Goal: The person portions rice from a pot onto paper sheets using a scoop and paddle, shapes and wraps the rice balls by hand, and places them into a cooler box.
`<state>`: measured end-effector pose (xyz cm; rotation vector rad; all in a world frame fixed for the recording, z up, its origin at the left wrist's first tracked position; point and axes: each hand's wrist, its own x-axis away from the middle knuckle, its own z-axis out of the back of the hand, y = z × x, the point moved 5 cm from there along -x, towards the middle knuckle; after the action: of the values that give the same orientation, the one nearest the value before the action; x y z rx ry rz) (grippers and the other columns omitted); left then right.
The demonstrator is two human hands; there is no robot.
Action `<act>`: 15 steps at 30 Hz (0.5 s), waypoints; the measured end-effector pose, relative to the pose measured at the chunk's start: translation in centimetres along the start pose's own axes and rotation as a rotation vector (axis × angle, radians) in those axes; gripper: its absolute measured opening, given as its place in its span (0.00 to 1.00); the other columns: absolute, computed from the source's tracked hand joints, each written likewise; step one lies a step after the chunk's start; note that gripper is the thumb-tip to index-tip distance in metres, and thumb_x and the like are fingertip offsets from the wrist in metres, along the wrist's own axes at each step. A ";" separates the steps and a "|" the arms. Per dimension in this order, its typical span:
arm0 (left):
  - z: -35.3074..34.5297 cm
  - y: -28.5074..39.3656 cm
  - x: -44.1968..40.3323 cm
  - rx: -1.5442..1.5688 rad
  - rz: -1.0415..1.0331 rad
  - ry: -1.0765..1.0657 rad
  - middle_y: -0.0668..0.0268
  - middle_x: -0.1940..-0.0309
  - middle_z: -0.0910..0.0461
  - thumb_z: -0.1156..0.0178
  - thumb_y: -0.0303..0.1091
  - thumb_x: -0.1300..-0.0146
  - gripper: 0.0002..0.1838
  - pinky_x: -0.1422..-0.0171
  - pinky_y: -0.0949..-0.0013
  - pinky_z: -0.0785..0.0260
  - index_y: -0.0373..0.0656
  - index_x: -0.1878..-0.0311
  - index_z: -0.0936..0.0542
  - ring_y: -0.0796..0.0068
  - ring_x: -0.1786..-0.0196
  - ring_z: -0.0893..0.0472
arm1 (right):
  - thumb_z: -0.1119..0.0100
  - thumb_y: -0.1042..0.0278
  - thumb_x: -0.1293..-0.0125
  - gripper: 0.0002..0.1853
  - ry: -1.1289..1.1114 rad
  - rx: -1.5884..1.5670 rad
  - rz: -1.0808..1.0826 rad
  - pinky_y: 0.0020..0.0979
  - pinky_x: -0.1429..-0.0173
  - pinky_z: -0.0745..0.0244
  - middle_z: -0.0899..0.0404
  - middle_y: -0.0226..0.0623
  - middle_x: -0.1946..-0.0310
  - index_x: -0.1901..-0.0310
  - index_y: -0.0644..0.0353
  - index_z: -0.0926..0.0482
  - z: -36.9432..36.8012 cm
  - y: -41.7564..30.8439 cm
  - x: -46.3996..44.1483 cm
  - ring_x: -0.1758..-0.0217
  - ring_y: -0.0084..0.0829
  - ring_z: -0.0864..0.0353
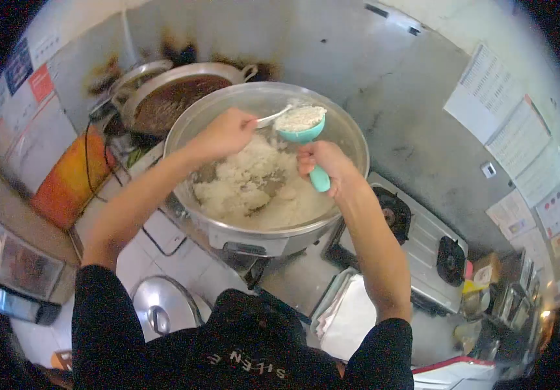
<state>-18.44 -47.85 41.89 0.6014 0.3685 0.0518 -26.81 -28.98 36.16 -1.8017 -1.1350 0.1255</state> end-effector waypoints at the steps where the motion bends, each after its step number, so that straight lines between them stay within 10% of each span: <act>1: -0.2 0.3 1.4 0.119 -0.064 0.141 0.47 0.75 0.21 0.49 0.32 0.30 0.14 0.63 0.58 0.29 0.34 0.55 0.17 0.62 0.74 0.20 | 0.56 0.83 0.32 0.05 0.019 -0.040 0.023 0.21 0.81 0.41 0.37 0.29 0.79 0.67 0.63 0.35 0.1 -0.8 0.2 0.83 0.19 0.40; 4: -0.5 1.9 3.5 0.150 -0.242 0.203 0.50 0.77 0.22 0.49 0.33 0.29 0.14 0.63 0.60 0.29 0.34 0.54 0.17 0.67 0.74 0.22 | 0.56 0.82 0.31 0.05 -0.002 -0.051 0.057 0.21 0.80 0.40 0.37 0.28 0.78 0.65 0.62 0.36 0.7 -1.4 0.0 0.83 0.18 0.40; 7: -1.6 -3.7 2.8 -0.130 0.100 -0.243 0.48 0.72 0.19 0.48 0.34 0.28 0.15 0.60 0.60 0.29 0.35 0.51 0.18 0.61 0.70 0.18 | 0.54 0.81 0.31 0.05 -0.061 -0.130 0.046 0.21 0.81 0.40 0.36 0.28 0.77 0.66 0.62 0.35 1.4 -0.7 0.3 0.82 0.17 0.39; 9: -1.3 -4.4 2.0 -0.070 0.084 -0.234 0.39 0.62 0.20 0.48 0.35 0.31 0.13 0.47 0.47 0.30 0.33 0.57 0.21 0.40 0.57 0.20 | 0.52 0.78 0.30 0.02 -0.037 -0.096 0.097 0.20 0.82 0.41 0.34 0.27 0.76 0.63 0.63 0.33 0.6 -1.1 2.6 0.83 0.16 0.38; 12: -0.5 -2.1 2.3 -0.427 0.028 -0.336 0.38 0.56 0.20 0.46 0.37 0.30 0.15 0.42 0.45 0.31 0.33 0.54 0.22 0.39 0.50 0.20 | 0.52 0.74 0.29 0.04 0.004 -0.022 0.243 0.21 0.82 0.40 0.33 0.27 0.75 0.55 0.63 0.31 -0.4 -0.4 7.7 0.83 0.15 0.39; 15: 2.0 6.2 5.9 -0.784 -0.450 0.186 0.36 0.41 0.25 0.44 0.38 0.30 0.25 0.25 0.48 0.43 0.29 0.37 0.27 0.38 0.33 0.30 | 0.55 0.69 0.27 0.15 -0.047 -0.165 0.305 0.24 0.84 0.37 0.30 0.30 0.74 0.41 0.55 0.33 2.5 3.3 11.1 0.85 0.18 0.38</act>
<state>-11.85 -42.91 44.97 -0.2701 0.6124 -0.1756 -19.77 -19.41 36.54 -2.1224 -0.9171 0.2612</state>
